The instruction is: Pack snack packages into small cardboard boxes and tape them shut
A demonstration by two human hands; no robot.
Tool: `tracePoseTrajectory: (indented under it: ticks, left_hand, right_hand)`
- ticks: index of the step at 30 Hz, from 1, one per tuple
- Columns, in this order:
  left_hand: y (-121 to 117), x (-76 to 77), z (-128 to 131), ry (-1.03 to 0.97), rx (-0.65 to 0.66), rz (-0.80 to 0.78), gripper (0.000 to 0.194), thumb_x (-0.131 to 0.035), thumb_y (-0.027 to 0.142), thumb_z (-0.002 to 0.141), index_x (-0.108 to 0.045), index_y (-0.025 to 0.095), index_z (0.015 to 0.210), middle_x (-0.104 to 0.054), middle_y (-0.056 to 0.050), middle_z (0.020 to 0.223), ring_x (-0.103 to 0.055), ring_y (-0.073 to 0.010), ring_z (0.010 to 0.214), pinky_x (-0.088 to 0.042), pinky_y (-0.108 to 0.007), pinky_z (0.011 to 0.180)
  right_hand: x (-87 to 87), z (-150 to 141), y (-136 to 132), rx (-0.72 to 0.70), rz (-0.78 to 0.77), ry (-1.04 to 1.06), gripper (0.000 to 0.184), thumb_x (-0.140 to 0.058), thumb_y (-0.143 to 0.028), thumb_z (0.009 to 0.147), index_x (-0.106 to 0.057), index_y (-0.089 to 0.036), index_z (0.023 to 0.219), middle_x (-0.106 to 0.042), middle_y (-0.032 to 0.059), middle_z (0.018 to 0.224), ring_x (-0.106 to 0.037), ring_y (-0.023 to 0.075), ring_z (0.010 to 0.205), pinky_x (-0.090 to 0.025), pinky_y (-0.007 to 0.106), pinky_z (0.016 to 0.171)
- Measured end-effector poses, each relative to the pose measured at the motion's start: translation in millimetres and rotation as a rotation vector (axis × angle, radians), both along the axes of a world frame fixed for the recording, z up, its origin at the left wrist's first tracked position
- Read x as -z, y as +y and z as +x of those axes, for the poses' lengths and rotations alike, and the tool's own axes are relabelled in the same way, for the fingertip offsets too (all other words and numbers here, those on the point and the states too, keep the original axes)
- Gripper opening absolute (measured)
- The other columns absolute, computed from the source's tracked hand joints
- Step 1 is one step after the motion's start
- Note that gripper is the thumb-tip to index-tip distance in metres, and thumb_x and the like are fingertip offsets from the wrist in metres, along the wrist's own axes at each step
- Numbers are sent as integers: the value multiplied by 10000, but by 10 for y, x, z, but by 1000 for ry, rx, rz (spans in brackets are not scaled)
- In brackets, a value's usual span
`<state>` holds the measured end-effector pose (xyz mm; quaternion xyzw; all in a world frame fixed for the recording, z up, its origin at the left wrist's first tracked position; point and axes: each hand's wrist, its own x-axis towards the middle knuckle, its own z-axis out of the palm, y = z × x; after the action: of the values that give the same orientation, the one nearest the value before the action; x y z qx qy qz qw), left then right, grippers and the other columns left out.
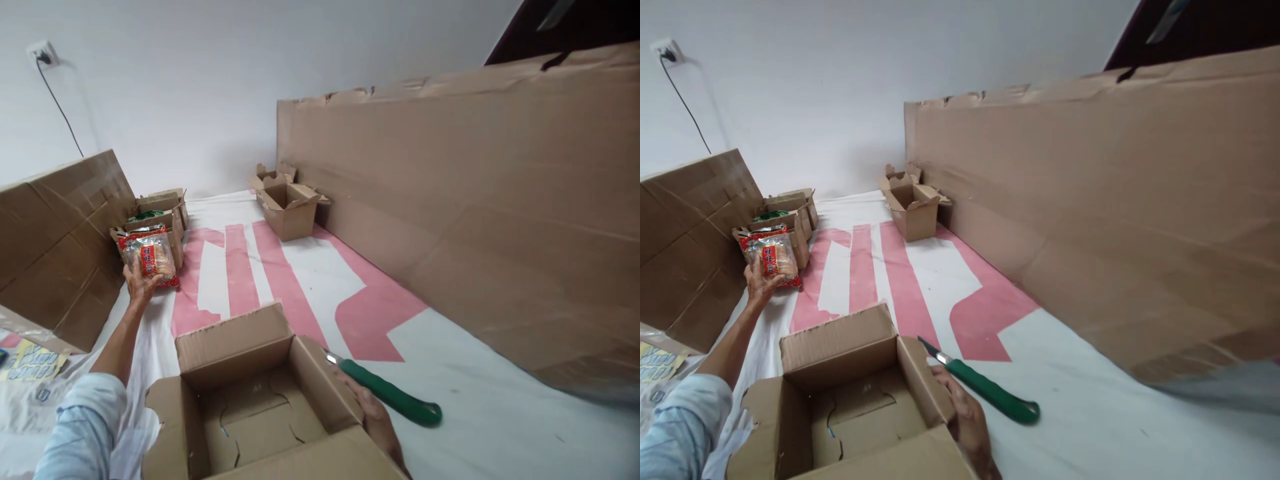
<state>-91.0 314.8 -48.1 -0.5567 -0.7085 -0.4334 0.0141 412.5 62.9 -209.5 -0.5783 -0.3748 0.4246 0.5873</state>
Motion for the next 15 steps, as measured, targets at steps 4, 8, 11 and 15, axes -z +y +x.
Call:
tracePoseTrajectory:
  ticks: [4,8,11,15]
  left_hand:
    - [-47,-17,-92,-22,34,-14,1254,-981,484,600,-416,276,1700,-328,-156,1653,-485,-456,1520,-430,-559,1274]
    - [-197,-76,-126,6,-5,-31,1193,-993,471,595,-481,289,1657,-381,-145,1619,-527,-436,1479,-448,-566,1258]
    - [-336,-128,-121,45,-51,-99,1171,-991,473,609,-498,243,1646,-430,-178,1585,-524,-456,1475,-466,-572,1236]
    - [-459,-231,-147,51,-87,-186,1111,-980,485,652,-510,226,1625,-504,-197,1536,-543,-450,1453,-489,-557,1209]
  right_hand:
    - [-102,103,73,-91,-71,94,813,-596,-1013,702,-832,-242,807,-837,190,1106,-766,430,1143,-655,470,925]
    - [-320,39,57,-101,-17,78,784,-650,-981,712,-849,-232,829,-837,187,1109,-760,427,1130,-654,473,932]
    - [-474,-83,10,-26,65,95,759,-605,-943,808,-861,-230,852,-837,177,1124,-757,410,1134,-631,466,980]
    - [-553,-112,13,-70,73,143,729,-696,-938,743,-853,-227,788,-842,170,1025,-772,392,1016,-646,432,874]
